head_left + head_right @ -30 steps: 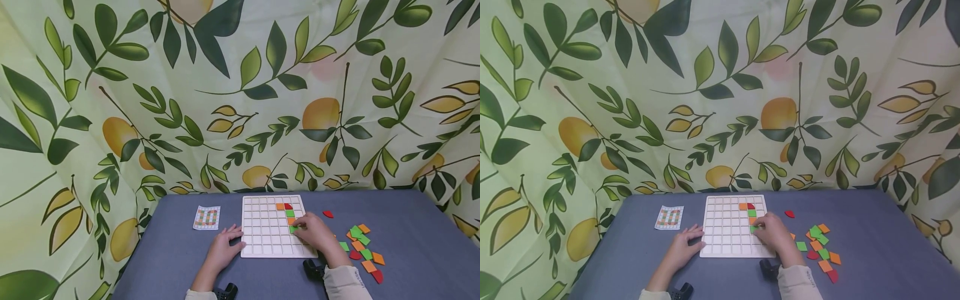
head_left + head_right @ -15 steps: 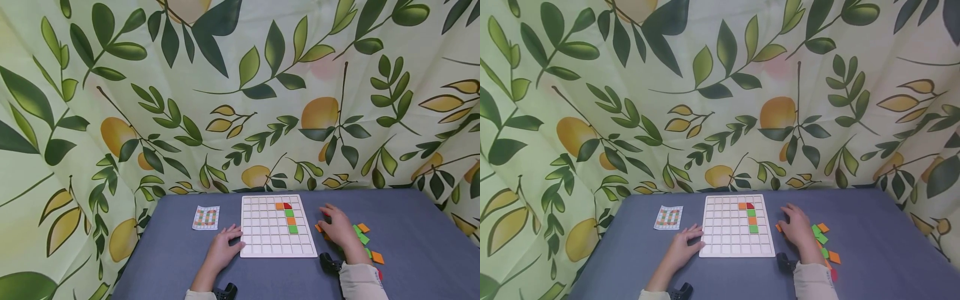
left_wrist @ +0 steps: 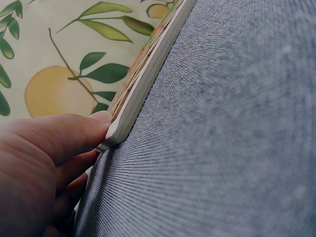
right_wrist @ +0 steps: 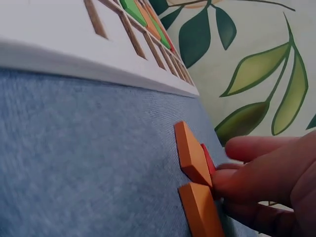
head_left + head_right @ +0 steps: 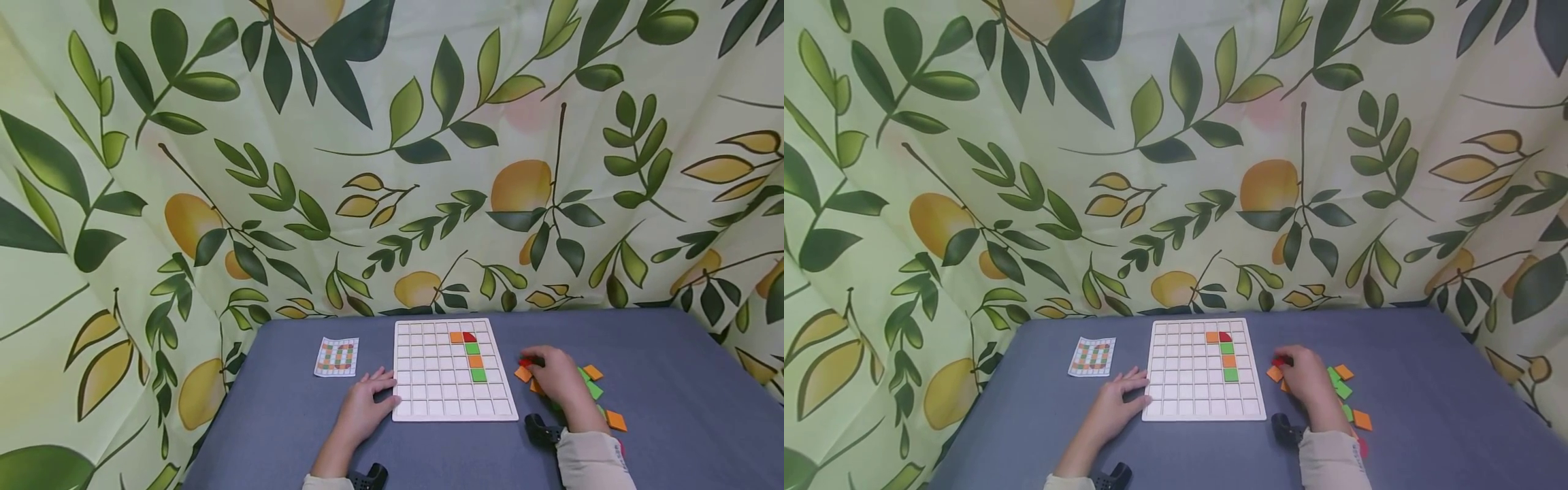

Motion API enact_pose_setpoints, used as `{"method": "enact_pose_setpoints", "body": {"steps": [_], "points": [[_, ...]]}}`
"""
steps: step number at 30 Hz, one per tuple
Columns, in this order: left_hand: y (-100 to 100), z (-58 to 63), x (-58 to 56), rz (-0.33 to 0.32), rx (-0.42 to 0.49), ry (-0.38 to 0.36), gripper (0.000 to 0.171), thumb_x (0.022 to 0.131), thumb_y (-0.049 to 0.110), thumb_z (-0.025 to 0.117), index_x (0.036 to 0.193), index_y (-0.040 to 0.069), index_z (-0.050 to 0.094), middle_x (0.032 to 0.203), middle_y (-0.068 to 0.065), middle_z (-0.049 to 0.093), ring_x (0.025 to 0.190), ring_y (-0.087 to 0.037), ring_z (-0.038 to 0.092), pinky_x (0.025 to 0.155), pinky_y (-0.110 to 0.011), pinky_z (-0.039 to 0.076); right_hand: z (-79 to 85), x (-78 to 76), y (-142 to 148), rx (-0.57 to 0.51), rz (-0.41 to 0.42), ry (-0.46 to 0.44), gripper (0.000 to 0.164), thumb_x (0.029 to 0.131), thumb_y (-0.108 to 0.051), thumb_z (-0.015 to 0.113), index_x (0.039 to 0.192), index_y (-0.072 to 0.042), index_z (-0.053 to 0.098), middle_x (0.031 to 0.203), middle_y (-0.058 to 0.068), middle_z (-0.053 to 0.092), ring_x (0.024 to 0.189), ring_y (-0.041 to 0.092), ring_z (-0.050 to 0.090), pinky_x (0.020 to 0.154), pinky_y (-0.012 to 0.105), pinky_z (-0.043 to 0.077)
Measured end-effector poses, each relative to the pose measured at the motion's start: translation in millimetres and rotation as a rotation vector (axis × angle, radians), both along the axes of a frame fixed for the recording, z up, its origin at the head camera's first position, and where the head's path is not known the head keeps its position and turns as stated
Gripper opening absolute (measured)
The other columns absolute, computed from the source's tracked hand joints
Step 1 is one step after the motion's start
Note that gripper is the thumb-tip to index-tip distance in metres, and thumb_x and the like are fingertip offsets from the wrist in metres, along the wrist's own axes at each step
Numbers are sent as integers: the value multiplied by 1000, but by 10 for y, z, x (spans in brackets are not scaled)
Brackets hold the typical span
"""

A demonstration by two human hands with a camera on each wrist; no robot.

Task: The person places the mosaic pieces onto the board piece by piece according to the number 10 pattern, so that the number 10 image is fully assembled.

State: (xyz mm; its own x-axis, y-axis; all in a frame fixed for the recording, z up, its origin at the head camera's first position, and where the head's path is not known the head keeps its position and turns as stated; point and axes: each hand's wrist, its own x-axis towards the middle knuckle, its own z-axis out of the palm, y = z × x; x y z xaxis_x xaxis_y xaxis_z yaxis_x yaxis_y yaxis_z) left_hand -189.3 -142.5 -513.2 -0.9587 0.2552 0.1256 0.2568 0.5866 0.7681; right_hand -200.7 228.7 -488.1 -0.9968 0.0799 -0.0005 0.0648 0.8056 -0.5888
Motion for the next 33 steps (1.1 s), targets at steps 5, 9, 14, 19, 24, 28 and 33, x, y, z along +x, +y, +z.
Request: {"method": "enact_pose_setpoints", "body": {"steps": [5, 9, 14, 19, 24, 28, 33], "points": [[5, -3, -4, 4, 4, -5, 35, 85, 20, 76, 115, 3, 73, 130, -6, 66, 136, -33, 48, 118, -59, 27, -6, 6, 21, 43, 23, 37, 29, 85, 5, 64, 114, 4, 69, 118, 30, 61, 109, 48, 55, 94, 64, 47], [7, 4, -9, 7, 1, -13, 34, 85, 20, 76, 115, 4, 73, 130, -5, 66, 136, -31, 48, 118, -59, 27, -14, -5, 23, 58, 18, 38, 30, 84, 2, 67, 114, 5, 69, 114, 28, 62, 104, 45, 57, 91, 61, 49], [3, 6, -10, 9, -1, -23, 34, 86, 21, 75, 116, 4, 73, 131, -5, 65, 137, -31, 48, 119, -58, 27, -15, -12, 21, 47, -3, 15, 36, 84, 0, 69, 119, 6, 66, 105, 25, 62, 92, 37, 57, 82, 55, 52], [-2, -8, -3, 1, -2, -8, 35, 86, 21, 75, 115, 3, 73, 130, -6, 66, 136, -33, 48, 118, -59, 28, 2, -1, 20, 12, 2, -8, 23, 86, -2, 67, 108, 2, 71, 97, 18, 63, 85, 29, 56, 75, 48, 53], [-4, -25, -1, 0, -6, 4, 35, 85, 21, 76, 115, 3, 73, 130, -6, 66, 135, -32, 49, 118, -58, 28, 52, 24, -17, -46, -24, 10, 13, 88, -8, 68, 100, -3, 67, 92, 12, 61, 80, 25, 53, 68, 36, 50], [-4, -29, -4, 3, -4, 8, 35, 85, 21, 76, 114, 3, 73, 130, -6, 66, 135, -32, 50, 118, -58, 28, 93, 30, -48, -85, -30, 30, 26, 90, -12, 66, 115, -4, 63, 94, 13, 61, 81, 24, 53, 65, 32, 46], [-4, -34, -12, 1, -5, 11, 35, 85, 22, 76, 115, 3, 73, 130, -5, 66, 135, -31, 49, 118, -57, 29, 120, 43, -69, -94, -14, 70, 31, 92, -13, 65, 122, -5, 68, 109, 18, 67, 90, 27, 58, 74, 41, 53]]}}
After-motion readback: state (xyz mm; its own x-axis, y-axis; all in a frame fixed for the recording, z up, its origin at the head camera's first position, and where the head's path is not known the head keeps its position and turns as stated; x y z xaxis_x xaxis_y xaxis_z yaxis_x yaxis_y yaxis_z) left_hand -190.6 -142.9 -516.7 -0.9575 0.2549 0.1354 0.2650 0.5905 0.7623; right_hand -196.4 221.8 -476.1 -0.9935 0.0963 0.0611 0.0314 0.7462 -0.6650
